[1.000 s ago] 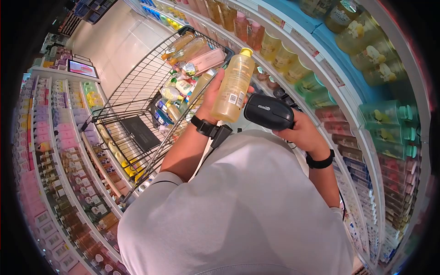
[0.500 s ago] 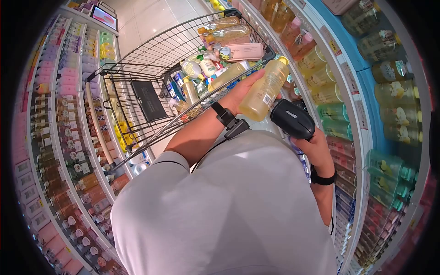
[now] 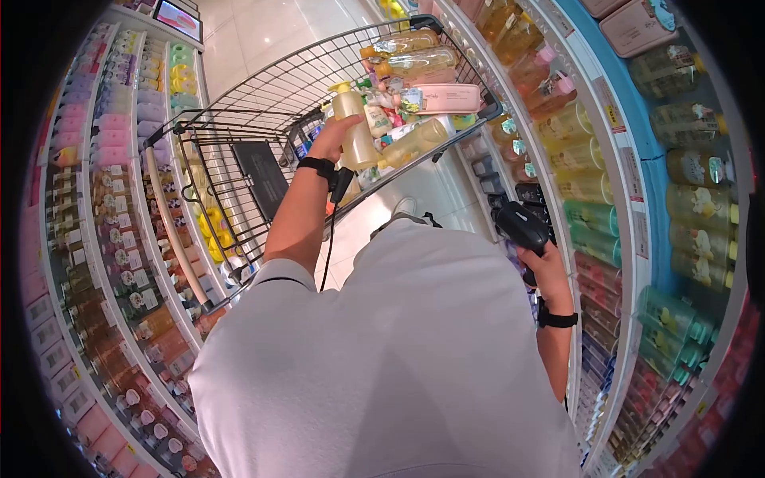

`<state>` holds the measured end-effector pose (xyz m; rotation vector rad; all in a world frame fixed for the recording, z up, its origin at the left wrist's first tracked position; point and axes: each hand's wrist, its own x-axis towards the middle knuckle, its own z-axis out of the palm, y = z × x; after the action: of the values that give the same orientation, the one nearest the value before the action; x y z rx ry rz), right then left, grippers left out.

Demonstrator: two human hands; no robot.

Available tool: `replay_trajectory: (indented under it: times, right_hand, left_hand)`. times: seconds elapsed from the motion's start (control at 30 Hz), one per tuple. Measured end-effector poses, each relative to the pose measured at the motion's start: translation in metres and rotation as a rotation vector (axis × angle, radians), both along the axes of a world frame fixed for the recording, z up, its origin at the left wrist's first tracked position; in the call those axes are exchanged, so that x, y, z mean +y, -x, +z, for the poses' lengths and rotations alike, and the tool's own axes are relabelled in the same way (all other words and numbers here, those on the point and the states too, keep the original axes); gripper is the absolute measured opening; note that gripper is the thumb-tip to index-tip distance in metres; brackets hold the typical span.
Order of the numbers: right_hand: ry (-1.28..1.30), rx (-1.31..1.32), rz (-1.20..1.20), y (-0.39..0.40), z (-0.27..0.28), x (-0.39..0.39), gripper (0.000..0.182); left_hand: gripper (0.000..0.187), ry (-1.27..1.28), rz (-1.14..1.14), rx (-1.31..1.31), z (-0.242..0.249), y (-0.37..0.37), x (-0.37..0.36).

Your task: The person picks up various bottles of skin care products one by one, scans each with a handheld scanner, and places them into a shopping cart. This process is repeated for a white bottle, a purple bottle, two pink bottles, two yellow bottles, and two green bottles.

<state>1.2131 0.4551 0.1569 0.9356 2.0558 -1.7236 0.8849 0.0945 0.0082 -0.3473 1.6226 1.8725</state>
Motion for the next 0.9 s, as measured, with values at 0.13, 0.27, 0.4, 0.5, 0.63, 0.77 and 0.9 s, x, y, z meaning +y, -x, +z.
replay_trajectory:
  times: [0.13, 0.27, 0.4, 0.5, 0.63, 0.77, 0.9]
  right_hand:
    - [-0.045, -0.028, -0.062, -0.009, -0.027, -0.003, 0.025]
    - [-0.048, -0.168, -0.140, -0.017, -0.029, -0.013, 0.025]
    - [-0.050, -0.239, -0.233, -0.028, -0.027, -0.022, 0.026]
    - [-0.071, -0.224, -0.269, -0.034, -0.021, -0.029, 0.028]
    - [-0.095, -0.251, -0.300, -0.041, -0.020, -0.035, 0.028]
    - [-0.030, -0.188, -0.355, -0.058, -0.033, -0.031, 0.025]
    - [0.032, -0.191, -0.385, -0.076, -0.041, -0.022, 0.030]
  left_hand:
    - [0.046, 0.376, 0.065, -0.081, -0.098, 0.021, -0.028]
    - [0.056, 0.715, -0.033, -0.002, -0.159, 0.015, -0.037]
    - [0.078, 0.926, -0.244, -0.076, -0.168, 0.007, -0.027]
    - [0.075, 1.007, -0.300, -0.095, -0.179, 0.003, -0.018]
    - [0.055, 1.000, -0.468, -0.087, -0.234, 0.012, -0.033]
    - [0.053, 1.067, -0.635, 0.078, -0.183, 0.016, -0.029]
    - [0.041, 0.793, -0.232, 0.275, -0.230, 0.062, -0.037]
